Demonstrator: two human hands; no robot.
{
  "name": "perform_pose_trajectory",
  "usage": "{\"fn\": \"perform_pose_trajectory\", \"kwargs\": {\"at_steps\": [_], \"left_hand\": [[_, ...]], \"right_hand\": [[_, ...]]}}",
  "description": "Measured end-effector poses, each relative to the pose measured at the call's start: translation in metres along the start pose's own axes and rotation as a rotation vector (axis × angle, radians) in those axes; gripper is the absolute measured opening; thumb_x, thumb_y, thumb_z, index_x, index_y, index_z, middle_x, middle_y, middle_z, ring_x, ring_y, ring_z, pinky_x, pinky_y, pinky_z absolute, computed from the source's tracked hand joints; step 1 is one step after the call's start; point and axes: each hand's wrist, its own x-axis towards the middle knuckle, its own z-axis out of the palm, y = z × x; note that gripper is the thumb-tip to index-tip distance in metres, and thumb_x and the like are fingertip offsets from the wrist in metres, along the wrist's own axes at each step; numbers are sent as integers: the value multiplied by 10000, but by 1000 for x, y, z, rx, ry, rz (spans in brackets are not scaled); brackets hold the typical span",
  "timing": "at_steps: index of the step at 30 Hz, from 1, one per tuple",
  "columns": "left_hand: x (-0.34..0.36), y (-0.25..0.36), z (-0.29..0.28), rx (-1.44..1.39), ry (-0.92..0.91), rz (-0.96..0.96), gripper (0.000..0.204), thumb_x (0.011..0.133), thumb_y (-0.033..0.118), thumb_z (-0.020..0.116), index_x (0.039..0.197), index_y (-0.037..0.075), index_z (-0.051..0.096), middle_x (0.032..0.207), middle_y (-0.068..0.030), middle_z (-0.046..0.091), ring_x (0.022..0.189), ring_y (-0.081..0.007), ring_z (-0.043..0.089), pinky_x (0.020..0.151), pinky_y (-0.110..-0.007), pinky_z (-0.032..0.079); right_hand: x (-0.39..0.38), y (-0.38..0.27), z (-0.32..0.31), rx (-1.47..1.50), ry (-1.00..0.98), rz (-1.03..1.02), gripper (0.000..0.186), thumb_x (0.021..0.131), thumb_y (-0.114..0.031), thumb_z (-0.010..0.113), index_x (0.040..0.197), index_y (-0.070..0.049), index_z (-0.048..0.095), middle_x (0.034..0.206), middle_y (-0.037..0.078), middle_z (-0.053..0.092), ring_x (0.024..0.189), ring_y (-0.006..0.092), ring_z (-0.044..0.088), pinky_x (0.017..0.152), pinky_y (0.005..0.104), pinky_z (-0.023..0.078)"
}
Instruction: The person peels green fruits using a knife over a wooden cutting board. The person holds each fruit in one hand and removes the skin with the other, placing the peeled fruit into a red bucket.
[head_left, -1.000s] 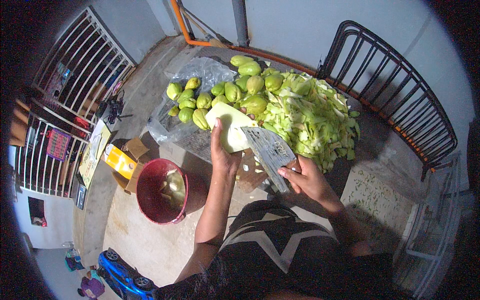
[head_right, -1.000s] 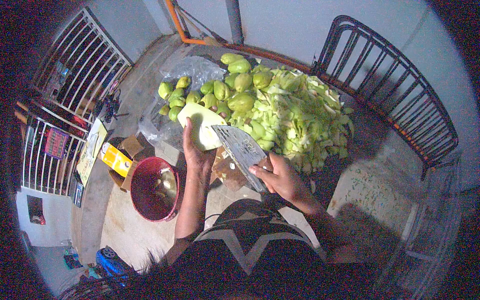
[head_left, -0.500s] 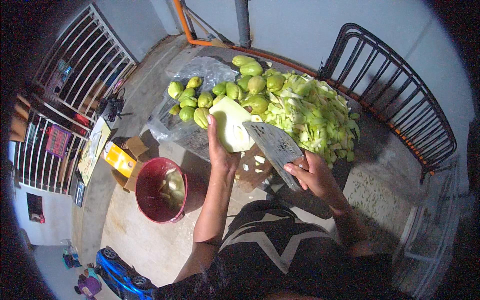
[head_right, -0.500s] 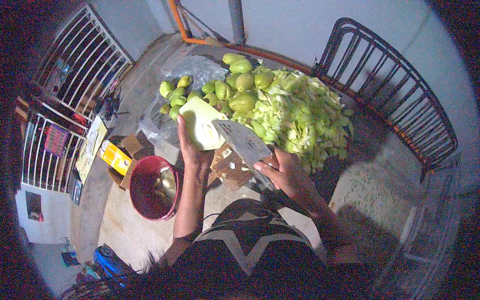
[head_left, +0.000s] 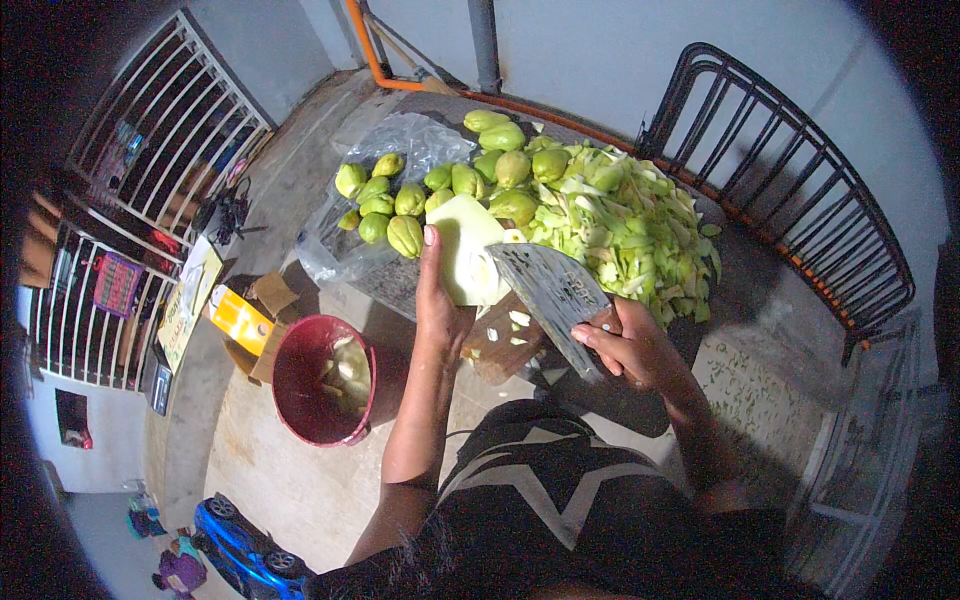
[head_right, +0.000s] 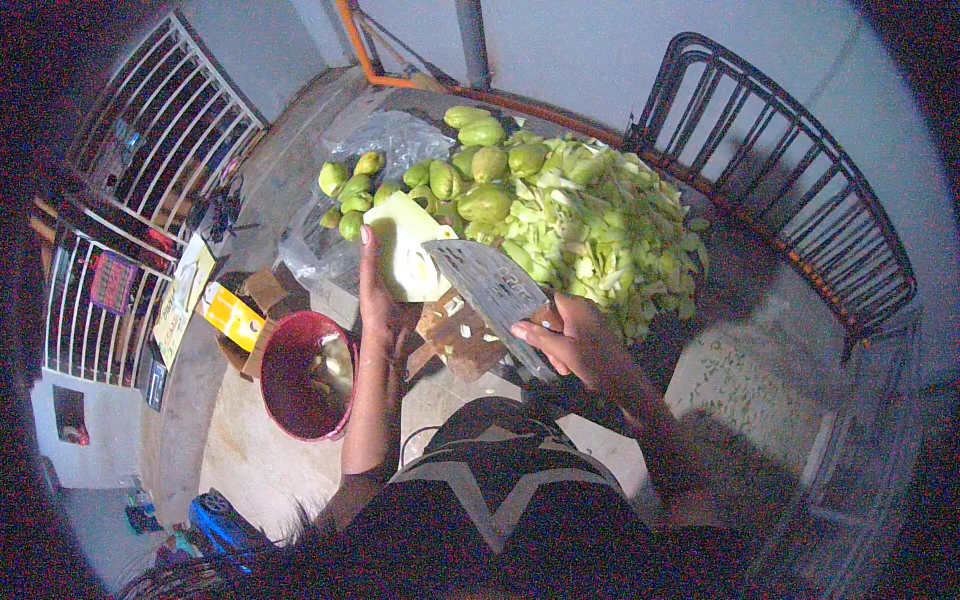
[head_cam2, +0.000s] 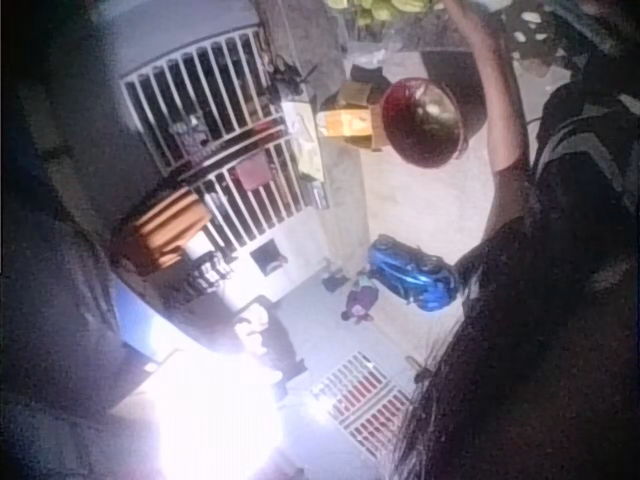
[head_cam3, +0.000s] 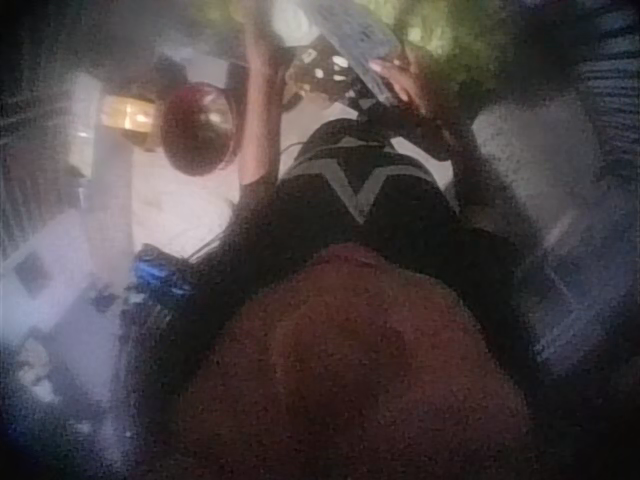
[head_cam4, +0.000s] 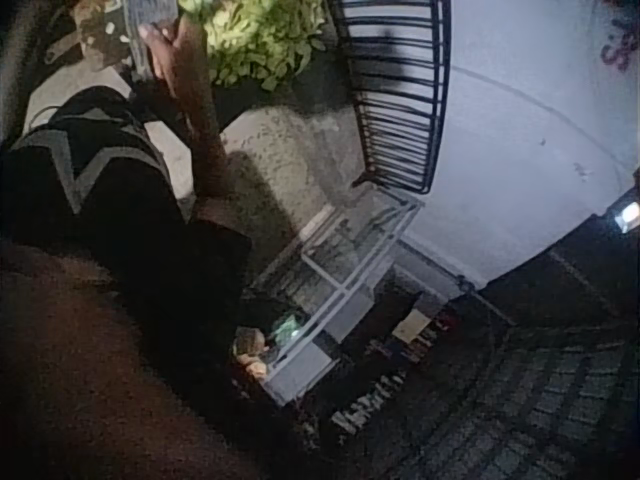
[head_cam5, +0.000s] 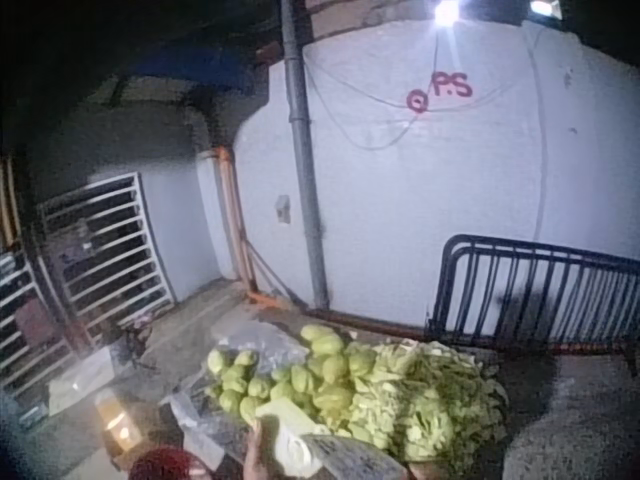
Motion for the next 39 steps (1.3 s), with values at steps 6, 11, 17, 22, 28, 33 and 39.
{"fn": "perform_pose_trajectory", "kwargs": {"at_steps": [6, 11, 17, 22, 28, 33, 39], "left_hand": [[4, 5, -7, 212, -45, 49, 577, 884, 508, 488, 1231, 48, 467, 1117, -96, 571, 1009, -224, 579, 884, -380, 467], [-1, 6, 0, 122, -3, -41, 574, 886, 489, 500, 1245, 43, 461, 1165, -97, 547, 1017, -228, 570, 905, -362, 447], [10, 0, -5, 261, -58, 23, 571, 873, 491, 521, 1222, 40, 483, 1143, -96, 561, 1011, -222, 571, 884, -363, 456], [16, -6, -3, 188, 10, -48, 561, 859, 495, 545, 1195, 48, 500, 1078, -77, 583, 968, -198, 580, 850, -349, 465], [19, -17, -6, 161, 70, 0, 544, 854, 500, 547, 1194, 76, 502, 1067, -77, 581, 937, -201, 589, 827, -368, 478], [22, -20, -5, -6, 117, -43, 529, 848, 504, 550, 1186, 99, 503, 1076, -77, 580, 978, -218, 583, 850, -400, 477], [21, -15, 2, -214, 132, 179, 556, 837, 506, 565, 1201, 94, 481, 1103, -92, 572, 992, -260, 582, 896, -431, 458]], "right_hand": [[2, -8, -3, -43, 6, 5, 207, 842, -140, 619, 890, 22, 498, 535, -7, 468, 368, 58, 370, 362, 233, 293], [7, 1, -5, -10, -34, -5, 217, 846, -155, 621, 867, 26, 504, 519, -7, 465, 373, 57, 394, 359, 233, 304], [14, 0, -7, 84, -107, -2, 228, 857, -172, 616, 890, 21, 501, 536, -2, 477, 371, 55, 390, 357, 234, 307], [18, 15, -6, 44, -65, -37, 244, 865, -200, 607, 936, 10, 505, 587, 18, 517, 419, 77, 440, 393, 263, 353], [14, -1, 10, -354, 106, -109, 260, 867, -206, 598, 971, 20, 526, 673, 107, 592, 629, 182, 586, 589, 339, 450], [22, 20, 20, -169, 210, -370, 237, 886, -204, 568, 938, 24, 528, 718, 182, 597, 669, 308, 612, 605, 381, 444], [4, -1, 27, -381, 278, -308, 235, 889, -222, 562, 934, 4, 518, 738, 207, 595, 717, 370, 610, 602, 400, 454]]}}
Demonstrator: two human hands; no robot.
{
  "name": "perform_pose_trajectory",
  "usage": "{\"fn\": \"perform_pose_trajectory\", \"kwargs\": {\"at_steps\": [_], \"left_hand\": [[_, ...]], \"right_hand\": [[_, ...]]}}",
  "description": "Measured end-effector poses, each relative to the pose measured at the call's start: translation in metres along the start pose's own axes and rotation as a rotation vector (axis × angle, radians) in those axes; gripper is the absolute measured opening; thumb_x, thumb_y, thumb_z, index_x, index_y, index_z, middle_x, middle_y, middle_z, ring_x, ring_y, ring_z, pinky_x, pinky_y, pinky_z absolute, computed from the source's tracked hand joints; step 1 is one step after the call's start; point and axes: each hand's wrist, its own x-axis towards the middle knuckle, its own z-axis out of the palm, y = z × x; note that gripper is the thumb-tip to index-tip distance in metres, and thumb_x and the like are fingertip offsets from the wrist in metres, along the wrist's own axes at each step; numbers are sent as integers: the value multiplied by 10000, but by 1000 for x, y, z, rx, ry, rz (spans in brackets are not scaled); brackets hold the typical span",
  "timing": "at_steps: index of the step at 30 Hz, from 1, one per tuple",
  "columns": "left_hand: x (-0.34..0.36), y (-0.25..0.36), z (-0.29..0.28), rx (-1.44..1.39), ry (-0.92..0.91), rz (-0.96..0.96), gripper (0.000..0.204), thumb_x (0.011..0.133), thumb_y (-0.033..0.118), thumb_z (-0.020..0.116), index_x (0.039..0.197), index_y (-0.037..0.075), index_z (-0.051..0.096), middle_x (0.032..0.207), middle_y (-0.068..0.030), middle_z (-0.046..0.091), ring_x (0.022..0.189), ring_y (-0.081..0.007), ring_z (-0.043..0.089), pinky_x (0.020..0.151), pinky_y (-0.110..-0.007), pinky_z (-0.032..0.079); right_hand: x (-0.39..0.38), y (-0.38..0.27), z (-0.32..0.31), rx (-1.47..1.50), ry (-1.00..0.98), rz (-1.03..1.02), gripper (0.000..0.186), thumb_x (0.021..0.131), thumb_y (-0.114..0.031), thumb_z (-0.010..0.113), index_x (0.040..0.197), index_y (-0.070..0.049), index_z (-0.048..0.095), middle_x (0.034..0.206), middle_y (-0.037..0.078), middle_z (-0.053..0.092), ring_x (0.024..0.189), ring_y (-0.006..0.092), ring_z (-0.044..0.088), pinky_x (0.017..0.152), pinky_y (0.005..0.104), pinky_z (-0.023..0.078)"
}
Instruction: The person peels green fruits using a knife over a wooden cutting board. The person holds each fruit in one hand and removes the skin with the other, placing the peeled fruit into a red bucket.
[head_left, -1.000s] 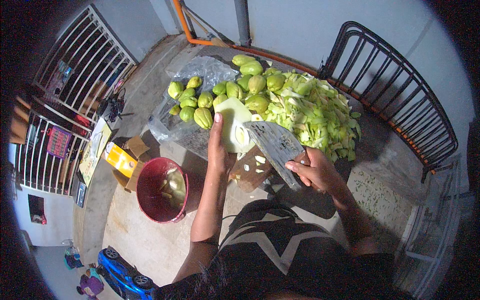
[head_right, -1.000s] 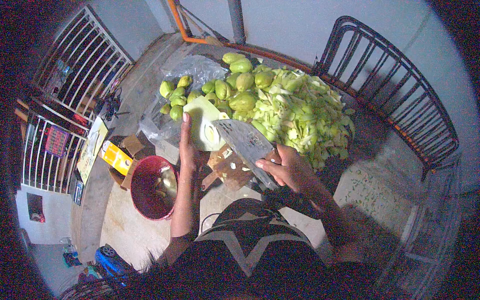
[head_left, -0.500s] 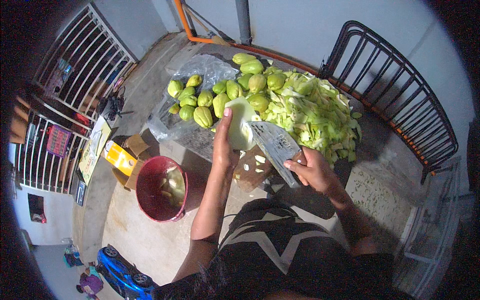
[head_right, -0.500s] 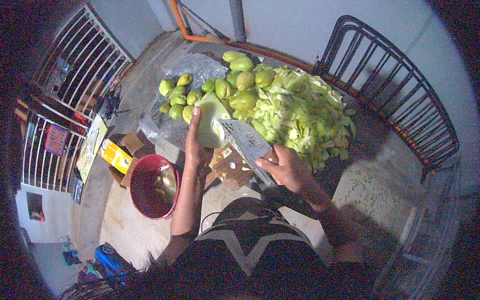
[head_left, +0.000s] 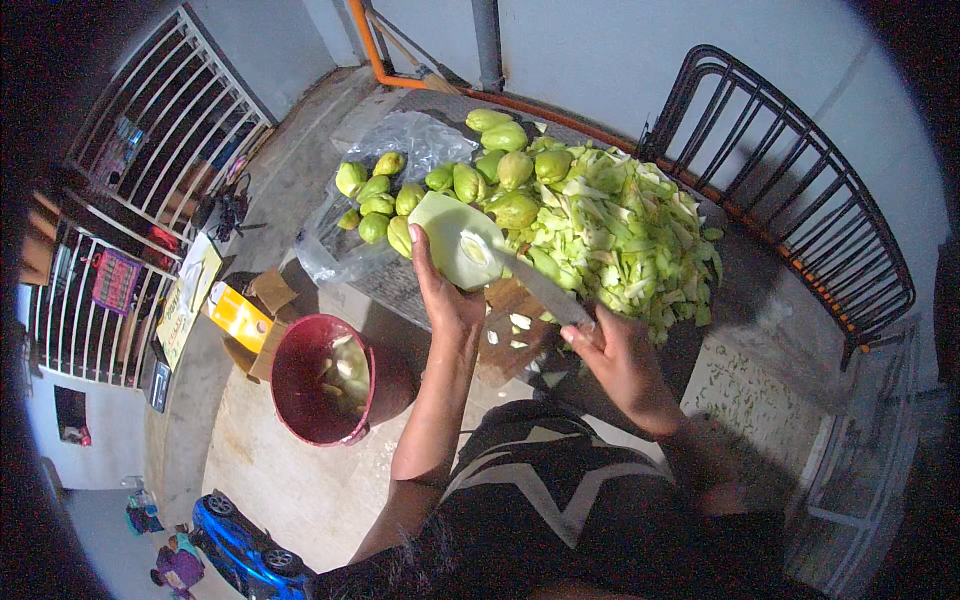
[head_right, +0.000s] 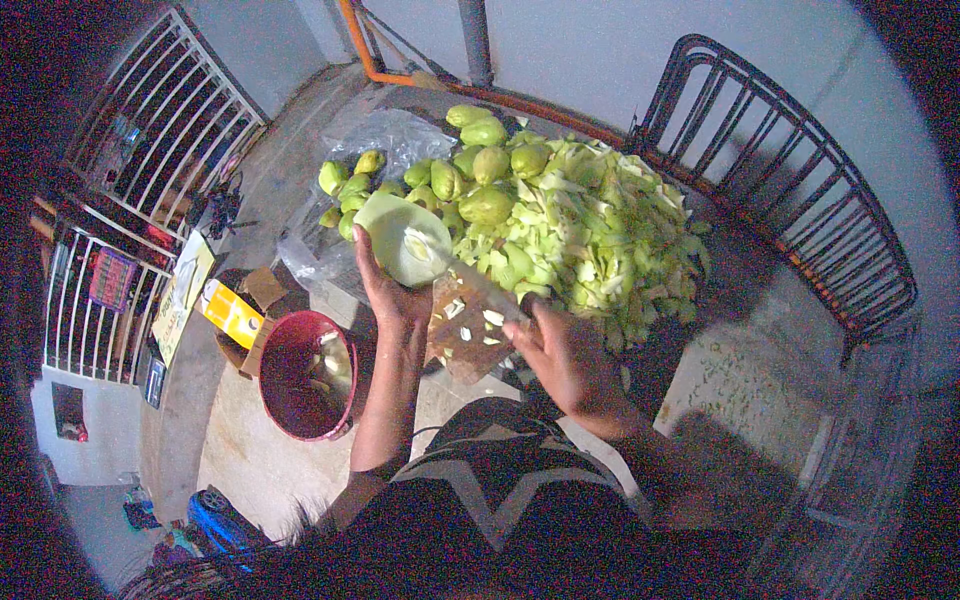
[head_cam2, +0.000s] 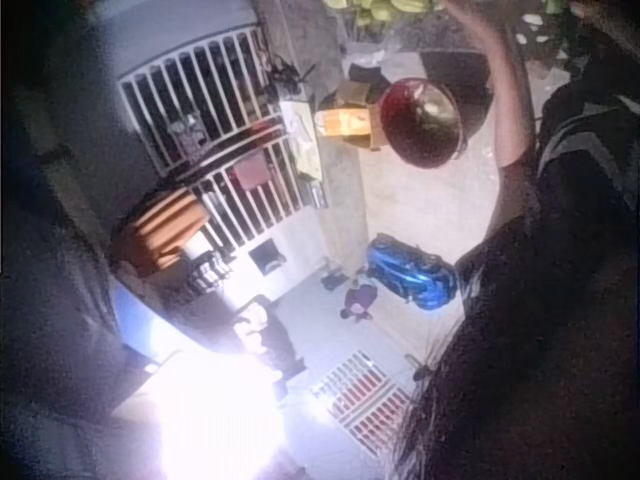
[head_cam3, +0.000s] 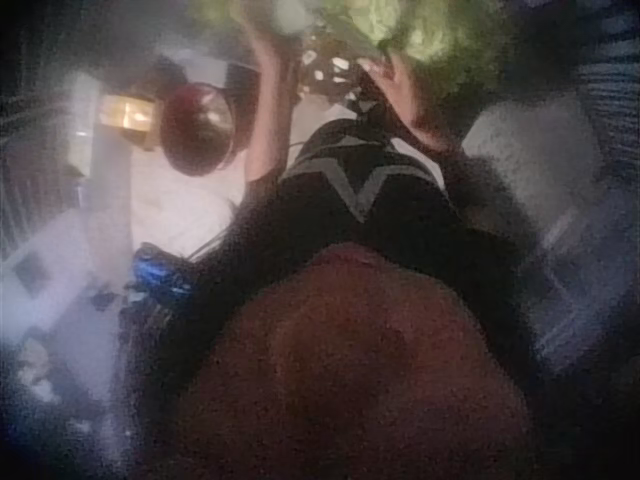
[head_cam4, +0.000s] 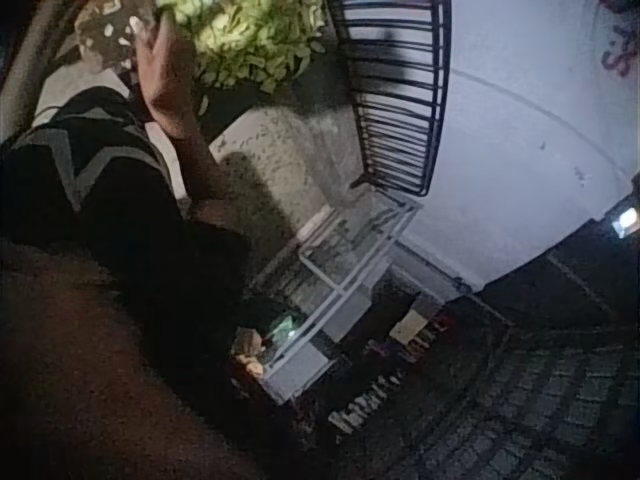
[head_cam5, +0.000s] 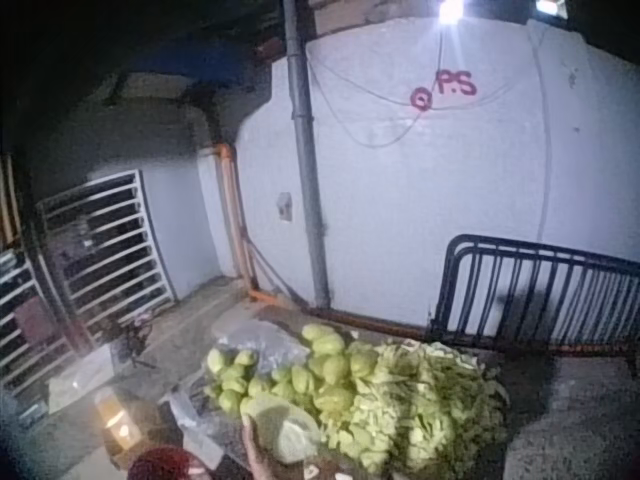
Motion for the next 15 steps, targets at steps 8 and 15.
{"fn": "perform_pose_trajectory", "kwargs": {"at_steps": [8, 15], "left_hand": [[-17, 3, 8, 201, -19, 274, 654, 871, 554, 475, 1290, 62, 371, 1193, -103, 481, 1103, -234, 492, 937, -385, 394], [-18, 5, 13, 383, -49, 581, 709, 890, 582, 398, 1355, 58, 293, 1251, -116, 430, 1125, -224, 439, 969, -372, 332]], "right_hand": [[-12, -16, 13, -276, 22, -126, 245, 869, -229, 580, 953, -13, 501, 717, 187, 591, 639, 383, 597, 532, 460, 458], [-16, -13, 25, -304, 60, -213, 264, 837, -172, 608, 1008, -10, 489, 778, 188, 599, 657, 370, 606, 547, 451, 473]]}}
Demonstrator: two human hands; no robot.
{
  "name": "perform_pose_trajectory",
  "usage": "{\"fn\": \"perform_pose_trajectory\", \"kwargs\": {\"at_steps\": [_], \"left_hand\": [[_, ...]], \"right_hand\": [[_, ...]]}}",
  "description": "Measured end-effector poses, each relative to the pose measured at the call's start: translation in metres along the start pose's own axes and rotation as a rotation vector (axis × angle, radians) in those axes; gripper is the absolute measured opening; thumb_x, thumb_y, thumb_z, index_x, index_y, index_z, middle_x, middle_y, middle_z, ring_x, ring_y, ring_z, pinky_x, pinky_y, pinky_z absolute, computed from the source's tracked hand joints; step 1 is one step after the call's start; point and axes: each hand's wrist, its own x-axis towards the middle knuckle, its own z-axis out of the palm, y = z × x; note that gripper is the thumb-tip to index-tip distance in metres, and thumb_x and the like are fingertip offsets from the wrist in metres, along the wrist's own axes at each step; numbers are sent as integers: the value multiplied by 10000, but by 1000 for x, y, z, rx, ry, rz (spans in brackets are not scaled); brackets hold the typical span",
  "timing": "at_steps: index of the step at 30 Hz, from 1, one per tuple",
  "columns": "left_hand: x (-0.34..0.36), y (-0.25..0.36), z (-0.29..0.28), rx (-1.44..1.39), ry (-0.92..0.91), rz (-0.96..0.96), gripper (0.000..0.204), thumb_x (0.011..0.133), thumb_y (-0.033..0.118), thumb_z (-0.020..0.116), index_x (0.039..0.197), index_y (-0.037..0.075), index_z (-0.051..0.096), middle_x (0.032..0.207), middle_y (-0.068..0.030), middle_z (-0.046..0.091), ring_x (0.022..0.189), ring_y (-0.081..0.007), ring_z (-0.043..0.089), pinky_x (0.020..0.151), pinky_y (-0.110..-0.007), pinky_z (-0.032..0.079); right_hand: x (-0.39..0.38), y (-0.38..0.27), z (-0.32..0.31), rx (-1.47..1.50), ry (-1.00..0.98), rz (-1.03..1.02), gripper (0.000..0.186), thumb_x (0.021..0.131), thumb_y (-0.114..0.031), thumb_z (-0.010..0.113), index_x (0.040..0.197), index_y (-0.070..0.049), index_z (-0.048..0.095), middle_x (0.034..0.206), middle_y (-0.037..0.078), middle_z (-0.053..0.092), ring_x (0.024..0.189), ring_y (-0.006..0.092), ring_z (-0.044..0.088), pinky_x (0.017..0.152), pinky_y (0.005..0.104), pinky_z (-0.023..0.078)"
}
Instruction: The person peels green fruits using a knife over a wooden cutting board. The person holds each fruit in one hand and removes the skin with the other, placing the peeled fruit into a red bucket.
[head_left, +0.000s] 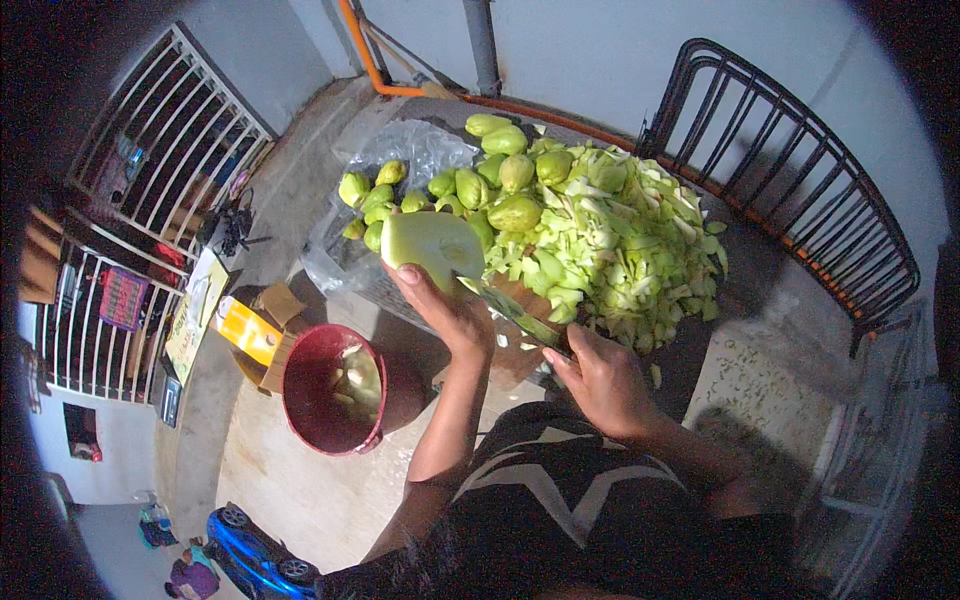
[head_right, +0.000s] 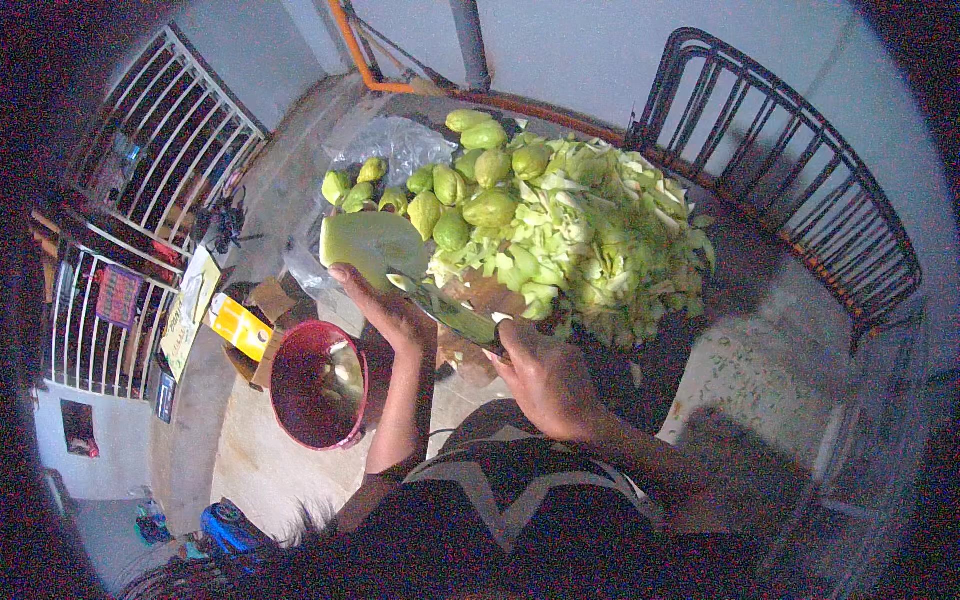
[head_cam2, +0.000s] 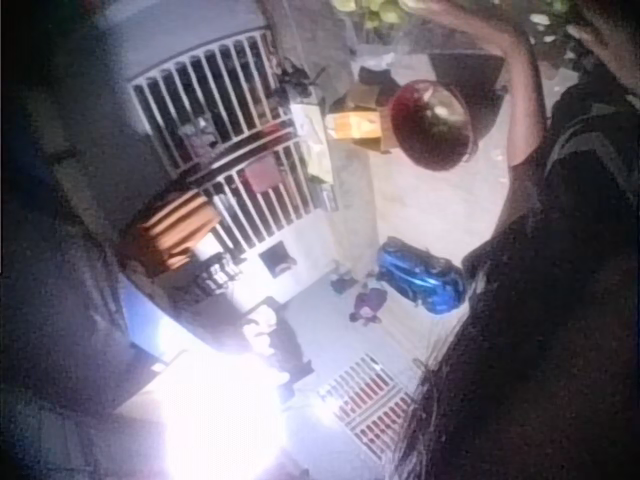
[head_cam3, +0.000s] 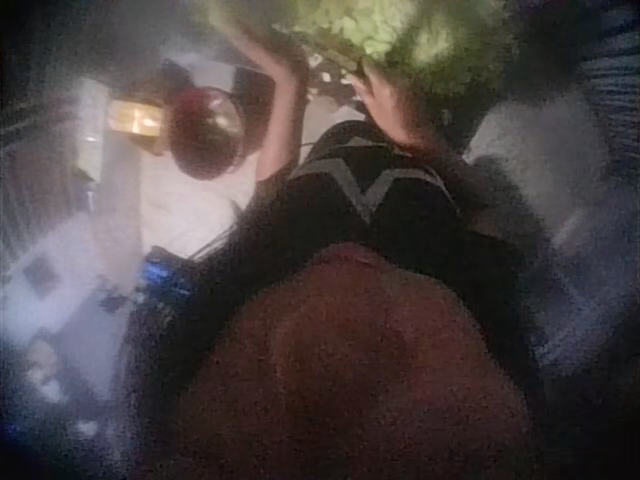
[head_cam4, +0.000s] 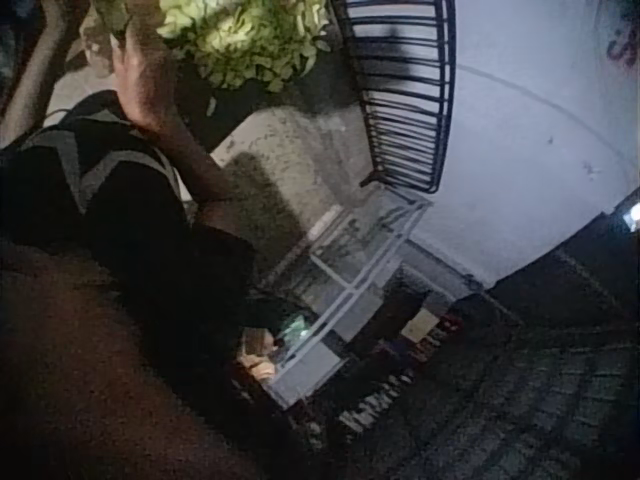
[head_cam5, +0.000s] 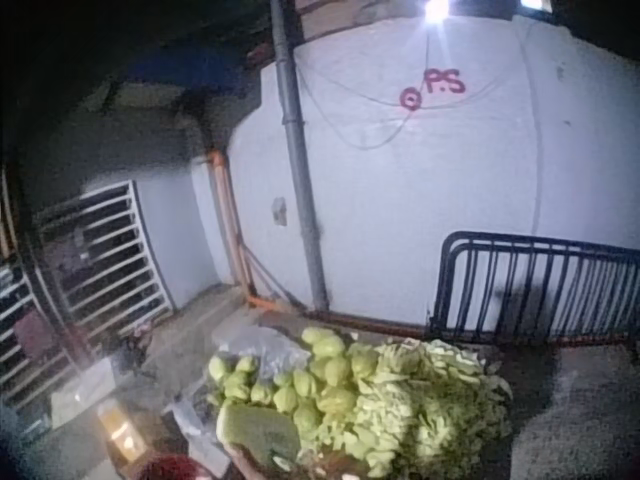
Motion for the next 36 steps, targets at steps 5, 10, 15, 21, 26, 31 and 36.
{"fn": "perform_pose_trajectory", "kwargs": {"at_steps": [5, 10, 15, 21, 26, 31, 36], "left_hand": [[0, 5, 2, 27, -29, 50, 732, 884, 596, 390, 1360, 50, 286, 1274, -117, 413, 1144, -227, 428, 988, -370, 307], [0, -2, -13, -23, -17, -23, 691, 912, 595, 302, 1402, 112, 239, 1359, -105, 366, 1239, -245, 374, 1026, -406, 311], [9, 2, -10, -32, 4, 68, 809, 833, 628, 464, 1365, 54, 260, 1293, -142, 413, 1167, -251, 444, 991, -397, 349], [17, -3, -17, 80, -15, 228, 773, 835, 615, 466, 1318, 35, 301, 1219, -192, 472, 1116, -296, 492, 969, -431, 373], [22, 9, -7, 86, -80, 285, 743, 848, 596, 461, 1303, 26, 322, 1212, -183, 477, 1114, -298, 493, 955, -433, 380], [17, -5, -17, -99, 34, 76, 713, 860, 567, 464, 1311, 32, 324, 1217, -161, 475, 1129, -278, 479, 966, -413, 364], [17, -12, -28, -53, -4, 73, 654, 884, 543, 449, 1353, 107, 313, 1282, -102, 427, 1181, -247, 419, 1002, -416, 331]], "right_hand": [[1, -3, 4, 42, 62, -56, 269, 815, -132, 650, 935, 42, 485, 734, 205, 561, 676, 390, 583, 563, 434, 449], [5, -9, 4, 71, 81, -87, 267, 800, -102, 652, 946, 45, 483, 755, 202, 559, 698, 388, 585, 577, 437, 453], [9, -18, 4, 75, 71, -61, 278, 803, -100, 647, 973, 50, 486, 764, 206, 562, 702, 388, 586, 582, 442, 454], [19, -32, -7, 168, 35, 20, 246, 842, -147, 624, 943, 50, 516, 673, 209, 563, 654, 393, 585, 569, 424, 454], [26, -29, -10, 253, -83, 95, 246, 860, -169, 613, 967, 39, 535, 638, 206, 548, 590, 337, 582, 559, 372, 451], [26, -6, 12, 437, -87, 124, 241, 877, -223, 585, 936, 3, 525, 635, 196, 555, 597, 337, 578, 532, 406, 441], [30, -24, -8, 204, -103, 120, 232, 869, -217, 588, 915, -1, 519, 643, 207, 559, 612, 374, 591, 525, 429, 446]]}}
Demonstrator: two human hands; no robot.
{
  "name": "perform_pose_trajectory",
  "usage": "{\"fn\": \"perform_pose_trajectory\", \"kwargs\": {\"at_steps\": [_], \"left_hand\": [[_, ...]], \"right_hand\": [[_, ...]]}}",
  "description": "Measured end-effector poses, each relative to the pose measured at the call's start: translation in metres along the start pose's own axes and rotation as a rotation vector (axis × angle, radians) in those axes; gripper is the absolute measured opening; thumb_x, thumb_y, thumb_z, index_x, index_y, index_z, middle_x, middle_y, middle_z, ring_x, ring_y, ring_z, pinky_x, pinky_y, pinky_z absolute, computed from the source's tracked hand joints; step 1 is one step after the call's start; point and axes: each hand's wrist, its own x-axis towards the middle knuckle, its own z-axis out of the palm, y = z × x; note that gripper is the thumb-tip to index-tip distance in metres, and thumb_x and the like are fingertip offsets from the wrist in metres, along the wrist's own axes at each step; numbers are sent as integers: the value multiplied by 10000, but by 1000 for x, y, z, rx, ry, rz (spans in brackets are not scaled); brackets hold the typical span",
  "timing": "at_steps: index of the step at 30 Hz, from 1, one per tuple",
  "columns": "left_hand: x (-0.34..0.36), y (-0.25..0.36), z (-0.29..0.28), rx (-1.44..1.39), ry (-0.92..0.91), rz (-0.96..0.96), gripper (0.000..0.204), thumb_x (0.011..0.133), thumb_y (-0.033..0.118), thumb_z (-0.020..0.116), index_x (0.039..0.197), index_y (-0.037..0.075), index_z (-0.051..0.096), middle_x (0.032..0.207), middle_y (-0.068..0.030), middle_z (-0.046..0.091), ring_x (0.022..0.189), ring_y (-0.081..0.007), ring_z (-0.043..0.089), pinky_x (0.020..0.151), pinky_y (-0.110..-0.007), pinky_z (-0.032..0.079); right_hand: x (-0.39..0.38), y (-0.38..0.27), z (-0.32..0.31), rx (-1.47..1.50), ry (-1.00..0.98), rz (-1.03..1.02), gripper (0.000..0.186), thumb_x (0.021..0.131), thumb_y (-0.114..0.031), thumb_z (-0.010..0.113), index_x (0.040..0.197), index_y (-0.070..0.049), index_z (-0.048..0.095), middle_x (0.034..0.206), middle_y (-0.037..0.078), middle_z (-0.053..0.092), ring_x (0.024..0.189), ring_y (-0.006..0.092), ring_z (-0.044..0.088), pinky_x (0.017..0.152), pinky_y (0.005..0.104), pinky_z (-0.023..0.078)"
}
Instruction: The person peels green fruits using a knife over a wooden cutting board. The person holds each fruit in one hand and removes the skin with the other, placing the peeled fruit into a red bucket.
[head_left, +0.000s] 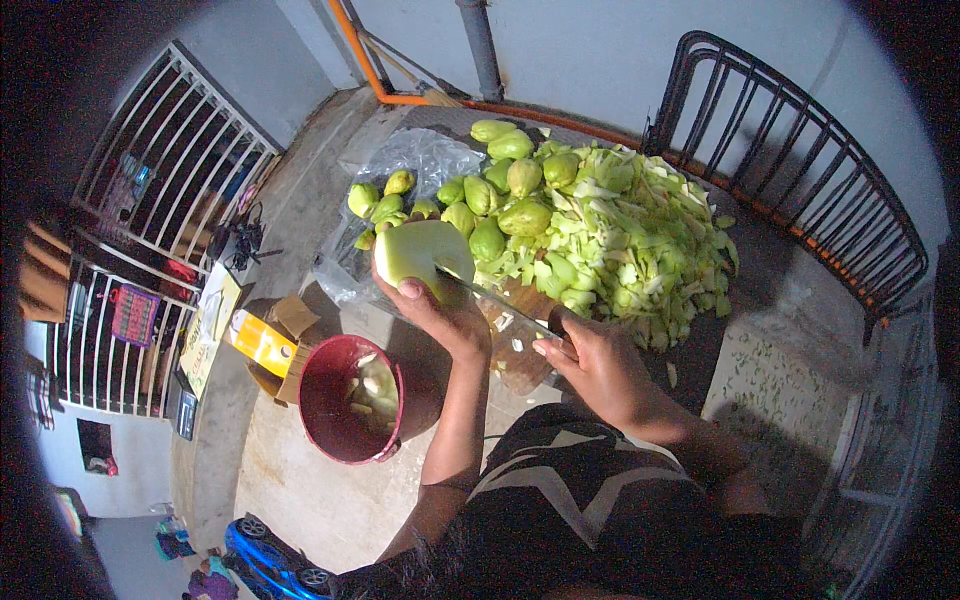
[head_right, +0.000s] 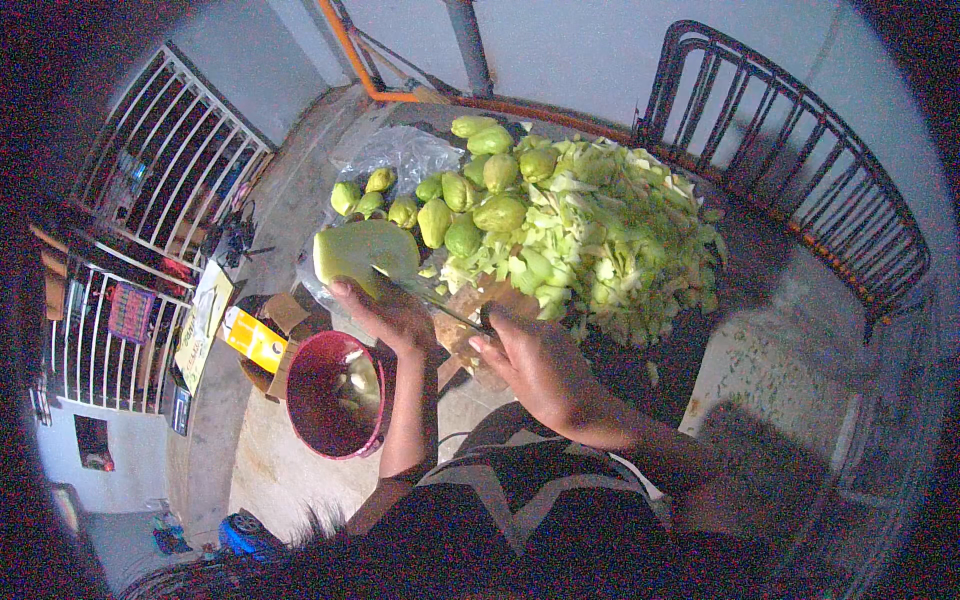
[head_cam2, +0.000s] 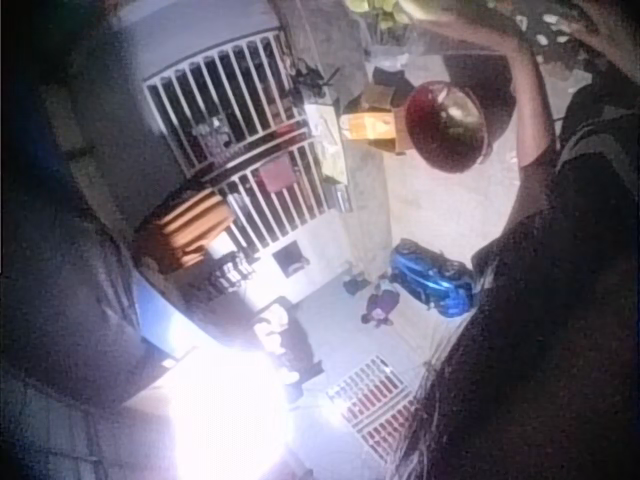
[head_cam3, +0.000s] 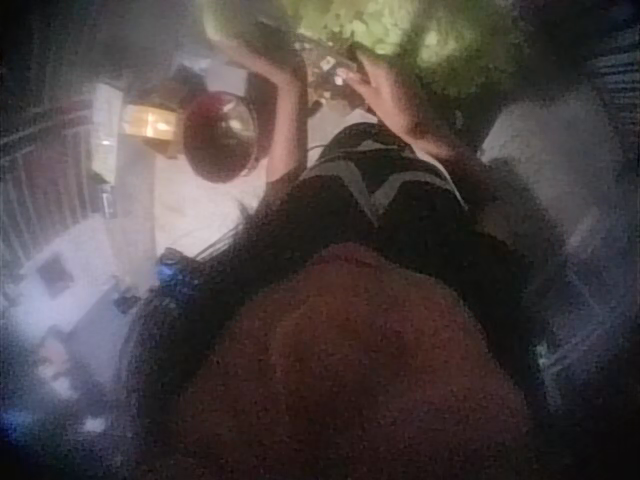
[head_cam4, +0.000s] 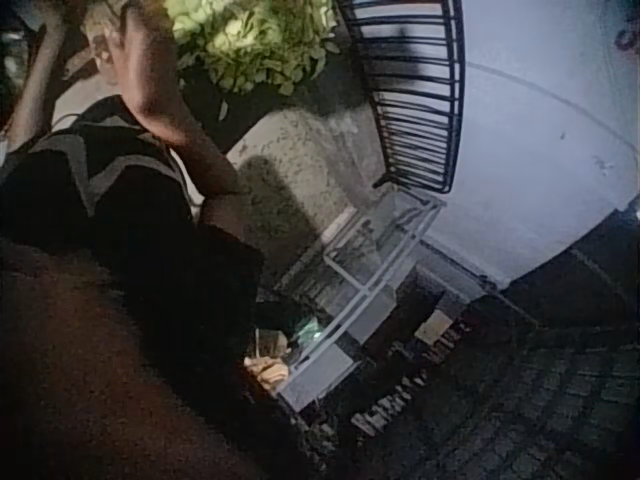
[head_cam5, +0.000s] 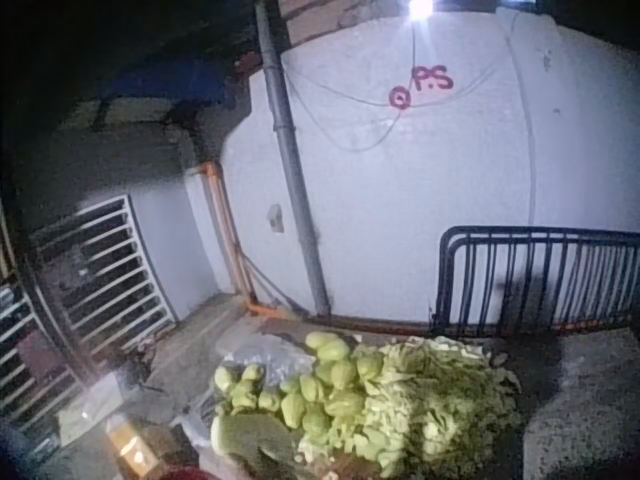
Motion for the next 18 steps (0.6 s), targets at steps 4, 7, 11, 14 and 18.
{"fn": "perform_pose_trajectory", "kwargs": {"at_steps": [4, 7, 11, 14, 18], "left_hand": [[1, 4, 11, 22, -17, 28, 661, 886, 528, 457, 1360, 100, 289, 1267, -103, 429, 1173, -246, 424, 1001, -410, 328], [5, 0, 4, 88, 9, 56, 677, 873, 526, 480, 1344, 78, 291, 1256, -121, 432, 1158, -252, 439, 988, -400, 339], [9, 2, 5, 101, -22, 96, 710, 838, 542, 526, 1302, 42, 328, 1230, -148, 448, 1131, -268, 469, 966, -392, 356], [9, -6, -5, 60, 10, 4, 692, 850, 548, 502, 1297, 44, 344, 1220, -134, 463, 1125, -255, 476, 960, -378, 361], [5, 9, 9, -101, 32, -208, 633, 891, 540, 436, 1291, 54, 369, 1220, -110, 477, 1129, -235, 479, 960, -369, 364]], "right_hand": [[-1, -3, 5, -96, 116, -92, 230, 848, -182, 622, 872, 24, 521, 654, 230, 547, 652, 387, 582, 532, 428, 435], [2, -8, 2, -73, 37, -34, 227, 861, -202, 586, 909, 7, 509, 742, 238, 565, 692, 413, 573, 557, 462, 450], [11, 5, 1, 153, 0, -68, 249, 857, -165, 620, 966, 34, 516, 667, 137, 575, 552, 204, 567, 515, 380, 439], [17, 16, 4, 527, -94, -9, 248, 879, -143, 572, 1066, 8, 512, 882, 133, 607, 824, 192, 600, 724, 334, 460], [25, 16, -1, 668, -237, 156, 303, 886, -126, 569, 1149, 2, 491, 935, 80, 604, 817, 106, 544, 721, 298, 450]]}}
